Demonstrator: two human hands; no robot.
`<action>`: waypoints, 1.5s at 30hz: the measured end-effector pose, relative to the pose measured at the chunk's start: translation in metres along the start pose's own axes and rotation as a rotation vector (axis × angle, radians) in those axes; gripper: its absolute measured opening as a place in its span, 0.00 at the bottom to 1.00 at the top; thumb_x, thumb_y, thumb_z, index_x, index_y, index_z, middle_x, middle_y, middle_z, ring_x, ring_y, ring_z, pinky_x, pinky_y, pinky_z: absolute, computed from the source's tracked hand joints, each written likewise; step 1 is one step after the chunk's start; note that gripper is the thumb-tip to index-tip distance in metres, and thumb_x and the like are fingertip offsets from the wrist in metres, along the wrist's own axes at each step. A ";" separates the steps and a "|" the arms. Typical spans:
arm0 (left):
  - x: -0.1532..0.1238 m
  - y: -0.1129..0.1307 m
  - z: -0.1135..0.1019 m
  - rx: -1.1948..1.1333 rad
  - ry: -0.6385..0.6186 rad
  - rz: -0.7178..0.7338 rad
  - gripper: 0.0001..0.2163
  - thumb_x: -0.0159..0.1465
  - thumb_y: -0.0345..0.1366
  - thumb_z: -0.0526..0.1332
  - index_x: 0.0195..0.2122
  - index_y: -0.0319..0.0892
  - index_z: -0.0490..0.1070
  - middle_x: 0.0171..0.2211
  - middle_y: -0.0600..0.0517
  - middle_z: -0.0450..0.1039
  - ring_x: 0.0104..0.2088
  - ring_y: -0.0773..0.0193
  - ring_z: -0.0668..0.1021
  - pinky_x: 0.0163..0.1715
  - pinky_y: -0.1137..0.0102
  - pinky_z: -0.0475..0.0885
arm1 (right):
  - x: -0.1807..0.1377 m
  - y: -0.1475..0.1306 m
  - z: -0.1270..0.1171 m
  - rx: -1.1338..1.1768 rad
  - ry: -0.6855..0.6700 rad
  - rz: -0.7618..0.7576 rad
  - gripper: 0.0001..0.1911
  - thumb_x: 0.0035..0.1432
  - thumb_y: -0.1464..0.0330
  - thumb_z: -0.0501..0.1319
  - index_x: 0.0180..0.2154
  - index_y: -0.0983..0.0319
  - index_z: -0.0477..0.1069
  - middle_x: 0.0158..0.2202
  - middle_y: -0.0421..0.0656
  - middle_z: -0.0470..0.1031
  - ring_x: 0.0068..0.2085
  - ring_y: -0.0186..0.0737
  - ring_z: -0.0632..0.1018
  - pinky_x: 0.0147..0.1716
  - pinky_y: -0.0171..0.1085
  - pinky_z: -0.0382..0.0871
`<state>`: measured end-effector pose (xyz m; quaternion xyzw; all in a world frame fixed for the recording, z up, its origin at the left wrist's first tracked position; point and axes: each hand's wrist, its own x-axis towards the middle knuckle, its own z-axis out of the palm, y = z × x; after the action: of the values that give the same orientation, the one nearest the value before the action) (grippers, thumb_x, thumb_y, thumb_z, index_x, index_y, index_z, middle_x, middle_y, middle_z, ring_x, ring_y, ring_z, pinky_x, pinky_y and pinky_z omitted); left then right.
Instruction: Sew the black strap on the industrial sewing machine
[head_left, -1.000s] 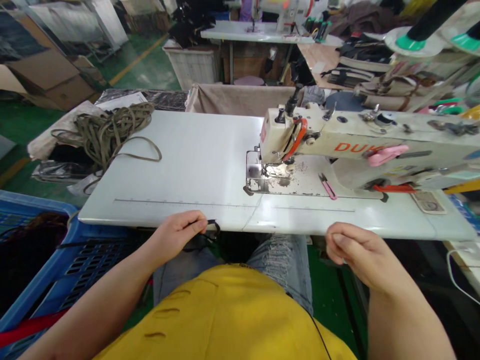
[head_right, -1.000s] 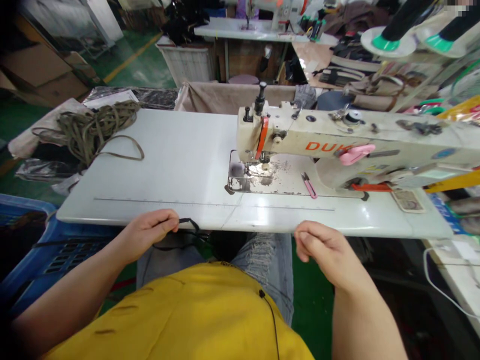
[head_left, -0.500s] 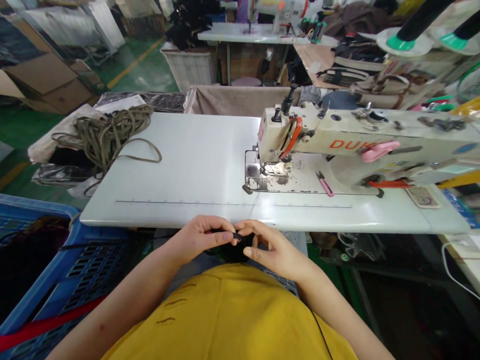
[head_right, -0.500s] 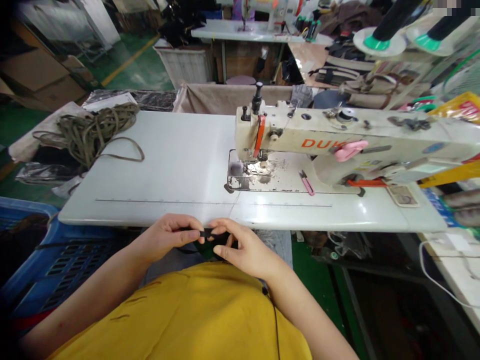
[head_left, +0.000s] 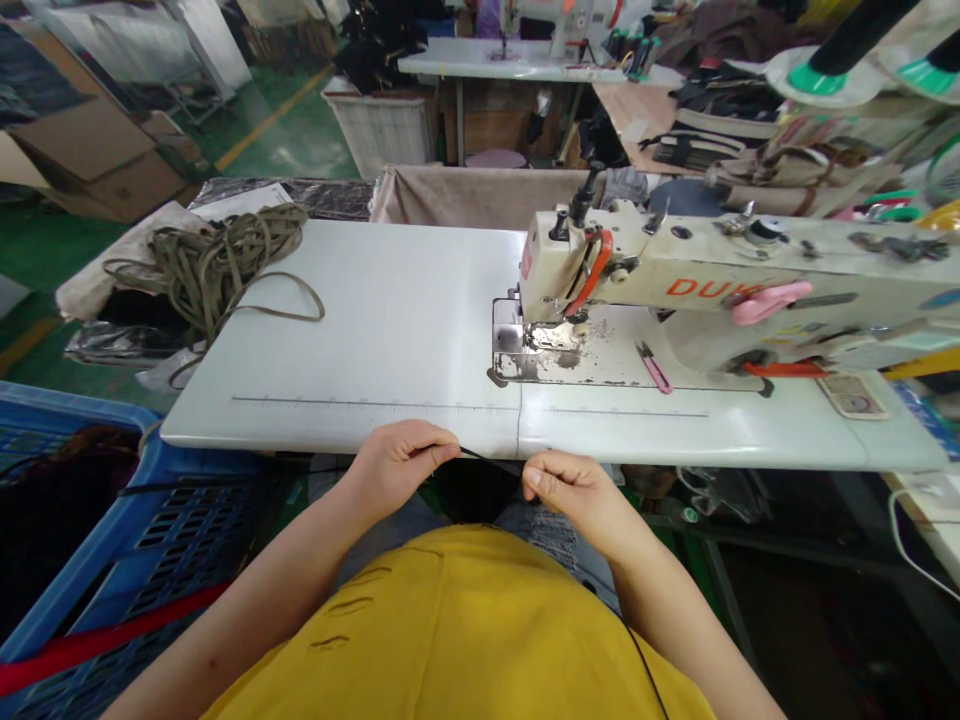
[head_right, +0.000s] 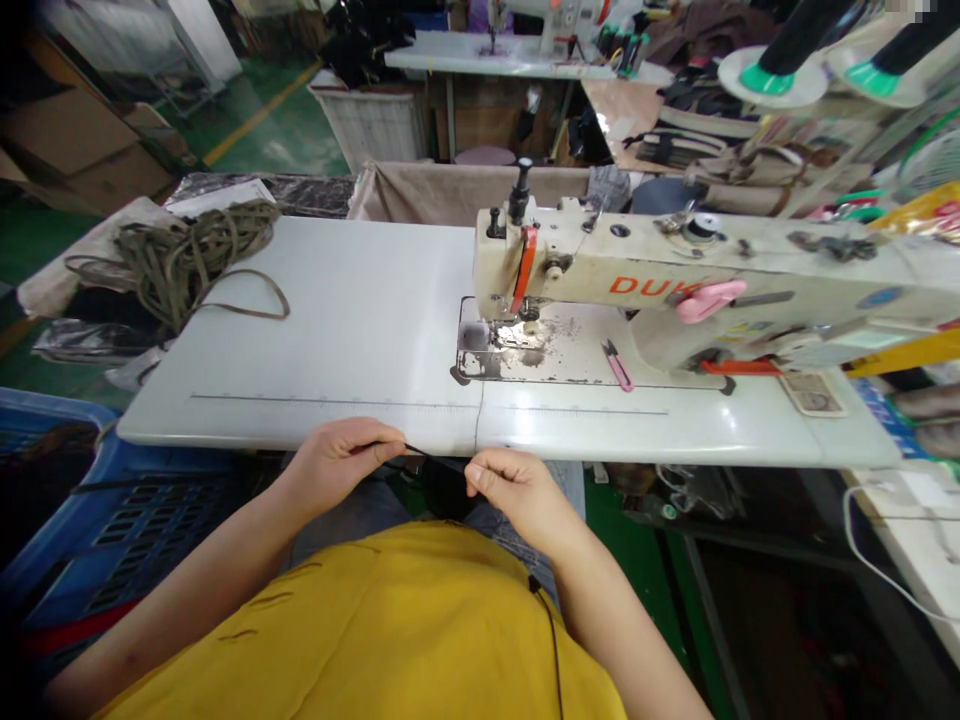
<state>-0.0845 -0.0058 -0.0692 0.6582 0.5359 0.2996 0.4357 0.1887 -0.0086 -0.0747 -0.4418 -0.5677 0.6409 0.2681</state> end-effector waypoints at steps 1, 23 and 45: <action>0.001 0.002 0.001 0.042 -0.022 0.044 0.10 0.67 0.40 0.63 0.34 0.42 0.82 0.31 0.51 0.80 0.33 0.63 0.78 0.37 0.70 0.69 | -0.001 -0.004 -0.002 -0.060 0.010 -0.034 0.25 0.65 0.48 0.63 0.28 0.62 0.74 0.24 0.39 0.67 0.29 0.35 0.66 0.30 0.35 0.59; 0.004 0.024 0.018 -0.520 -0.272 -0.293 0.11 0.59 0.42 0.69 0.35 0.38 0.81 0.31 0.51 0.77 0.35 0.62 0.75 0.40 0.69 0.68 | -0.007 -0.010 0.003 -0.541 0.295 -0.394 0.09 0.66 0.70 0.62 0.48 0.58 0.73 0.45 0.45 0.78 0.43 0.42 0.79 0.38 0.39 0.76; 0.005 0.016 0.027 -0.558 -0.287 -0.225 0.06 0.58 0.37 0.70 0.33 0.39 0.81 0.29 0.54 0.74 0.34 0.64 0.72 0.37 0.70 0.67 | -0.001 -0.011 0.026 -0.913 0.216 -0.757 0.17 0.68 0.78 0.56 0.56 0.60 0.62 0.38 0.45 0.76 0.39 0.44 0.75 0.43 0.45 0.73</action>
<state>-0.0527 -0.0090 -0.0671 0.4857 0.4356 0.2891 0.7005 0.1651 -0.0201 -0.0646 -0.3421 -0.8728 0.1438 0.3171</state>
